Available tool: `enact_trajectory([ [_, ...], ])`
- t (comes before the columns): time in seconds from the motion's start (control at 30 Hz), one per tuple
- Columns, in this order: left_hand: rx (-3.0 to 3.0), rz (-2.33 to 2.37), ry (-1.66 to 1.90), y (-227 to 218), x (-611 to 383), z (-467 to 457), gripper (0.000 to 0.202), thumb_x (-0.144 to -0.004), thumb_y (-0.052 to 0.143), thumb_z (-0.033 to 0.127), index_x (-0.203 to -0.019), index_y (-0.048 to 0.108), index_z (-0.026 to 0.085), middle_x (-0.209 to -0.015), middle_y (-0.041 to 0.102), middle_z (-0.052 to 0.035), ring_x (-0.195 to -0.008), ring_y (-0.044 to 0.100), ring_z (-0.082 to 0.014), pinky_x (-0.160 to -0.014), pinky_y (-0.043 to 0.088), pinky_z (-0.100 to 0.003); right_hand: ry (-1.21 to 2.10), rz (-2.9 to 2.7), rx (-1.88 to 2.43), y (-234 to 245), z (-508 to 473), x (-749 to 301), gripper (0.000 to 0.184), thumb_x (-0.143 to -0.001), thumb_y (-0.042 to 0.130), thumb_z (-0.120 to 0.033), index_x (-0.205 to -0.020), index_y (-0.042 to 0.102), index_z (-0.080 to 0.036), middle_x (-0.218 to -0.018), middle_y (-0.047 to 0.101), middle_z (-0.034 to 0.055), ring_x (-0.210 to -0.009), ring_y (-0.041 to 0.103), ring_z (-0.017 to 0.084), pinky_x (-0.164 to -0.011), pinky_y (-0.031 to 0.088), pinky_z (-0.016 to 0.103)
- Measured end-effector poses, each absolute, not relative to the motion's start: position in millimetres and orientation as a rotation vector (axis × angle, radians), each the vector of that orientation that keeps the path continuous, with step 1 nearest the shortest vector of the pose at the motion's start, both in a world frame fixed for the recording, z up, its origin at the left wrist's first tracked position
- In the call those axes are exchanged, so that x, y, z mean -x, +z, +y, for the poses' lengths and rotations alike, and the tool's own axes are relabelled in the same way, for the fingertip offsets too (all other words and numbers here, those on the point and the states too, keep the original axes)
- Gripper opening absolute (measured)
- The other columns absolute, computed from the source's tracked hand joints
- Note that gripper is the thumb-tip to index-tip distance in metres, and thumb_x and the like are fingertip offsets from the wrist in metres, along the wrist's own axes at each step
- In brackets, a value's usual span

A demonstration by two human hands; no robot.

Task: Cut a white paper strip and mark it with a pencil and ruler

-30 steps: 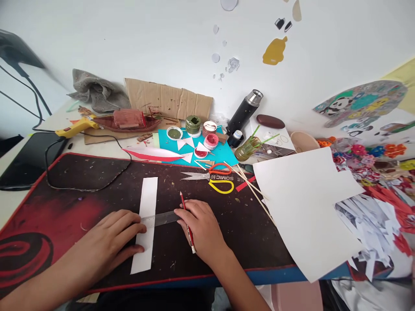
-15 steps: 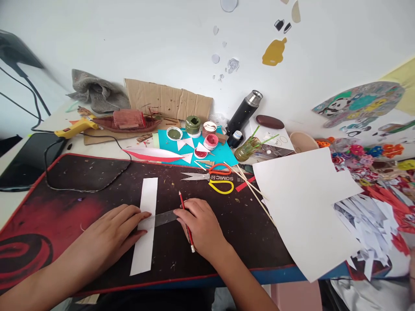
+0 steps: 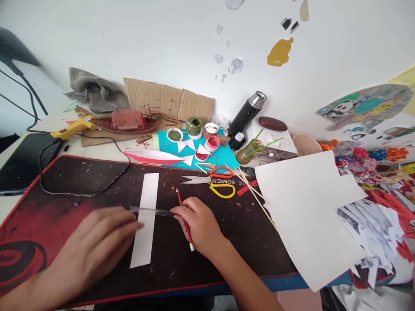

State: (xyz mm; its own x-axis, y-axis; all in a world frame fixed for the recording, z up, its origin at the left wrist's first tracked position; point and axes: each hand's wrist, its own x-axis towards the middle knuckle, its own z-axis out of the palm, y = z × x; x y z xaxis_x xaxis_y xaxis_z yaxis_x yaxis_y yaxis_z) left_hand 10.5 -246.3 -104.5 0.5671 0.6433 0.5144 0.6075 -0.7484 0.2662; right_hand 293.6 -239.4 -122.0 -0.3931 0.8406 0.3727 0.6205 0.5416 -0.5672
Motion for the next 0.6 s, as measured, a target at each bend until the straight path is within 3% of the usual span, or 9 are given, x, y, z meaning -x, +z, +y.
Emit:
enact_trajectory([
  [0.1,-2.745,0.91,0.842,-114.0,-22.2,-259.6,0.032,-0.11,0.054,0.019,-0.133,0.075,0.026,-0.13,0.081,-0.0014,-0.125,0.069,-0.0181,-0.122,0.044,-0.034,0.524,-2.039,1.189,-120.4,-231.1,-294.8,0.014,-0.112,0.066,-0.019,-0.117,0.078,-0.023,-0.098,0.069,0.0056,-0.083,0.07,0.019,-0.073,0.058,0.029],
  [0.17,-2.805,0.974,0.798,-121.7,-28.1,-263.5,0.035,-0.112,0.05,0.027,-0.139,0.074,0.024,-0.148,0.075,-0.0026,-0.138,0.065,-0.0186,-0.128,0.041,-0.034,0.594,-1.973,1.201,-117.7,-225.8,-295.7,0.014,-0.111,0.067,-0.018,-0.118,0.078,-0.024,-0.1,0.07,0.0051,-0.086,0.072,0.018,-0.078,0.059,0.029],
  [0.33,-2.977,0.827,0.634,-121.8,-16.9,-265.1,0.044,-0.108,0.057,0.036,-0.15,0.068,0.028,-0.162,0.066,-0.001,-0.148,0.062,-0.0198,-0.126,0.049,-0.035,0.686,-1.932,1.205,-116.9,-214.3,-295.2,0.015,-0.11,0.068,-0.018,-0.118,0.078,-0.026,-0.104,0.072,0.0051,-0.091,0.074,0.019,-0.083,0.061,0.03],
  [0.47,-2.993,0.696,0.575,-111.0,3.2,-271.4,0.044,-0.109,0.056,0.032,-0.151,0.068,0.03,-0.161,0.067,0.0028,-0.143,0.065,-0.0156,-0.121,0.053,-0.03,0.664,-2.001,1.197,-122.5,-205.8,-292.0,0.015,-0.11,0.066,-0.019,-0.117,0.078,-0.025,-0.103,0.071,0.0056,-0.088,0.073,0.019,-0.08,0.06,0.03],
  [0.6,-2.918,0.669,0.583,-105.5,12.4,-274.6,0.053,-0.107,0.05,0.016,-0.155,0.065,0.031,-0.162,0.066,0.0048,-0.147,0.061,-0.0136,-0.126,0.047,-0.028,0.62,-2.092,1.185,-125.6,-197.5,-288.0,0.016,-0.11,0.066,-0.017,-0.118,0.079,-0.022,-0.103,0.071,0.0067,-0.089,0.074,0.02,-0.079,0.059,0.031],
])
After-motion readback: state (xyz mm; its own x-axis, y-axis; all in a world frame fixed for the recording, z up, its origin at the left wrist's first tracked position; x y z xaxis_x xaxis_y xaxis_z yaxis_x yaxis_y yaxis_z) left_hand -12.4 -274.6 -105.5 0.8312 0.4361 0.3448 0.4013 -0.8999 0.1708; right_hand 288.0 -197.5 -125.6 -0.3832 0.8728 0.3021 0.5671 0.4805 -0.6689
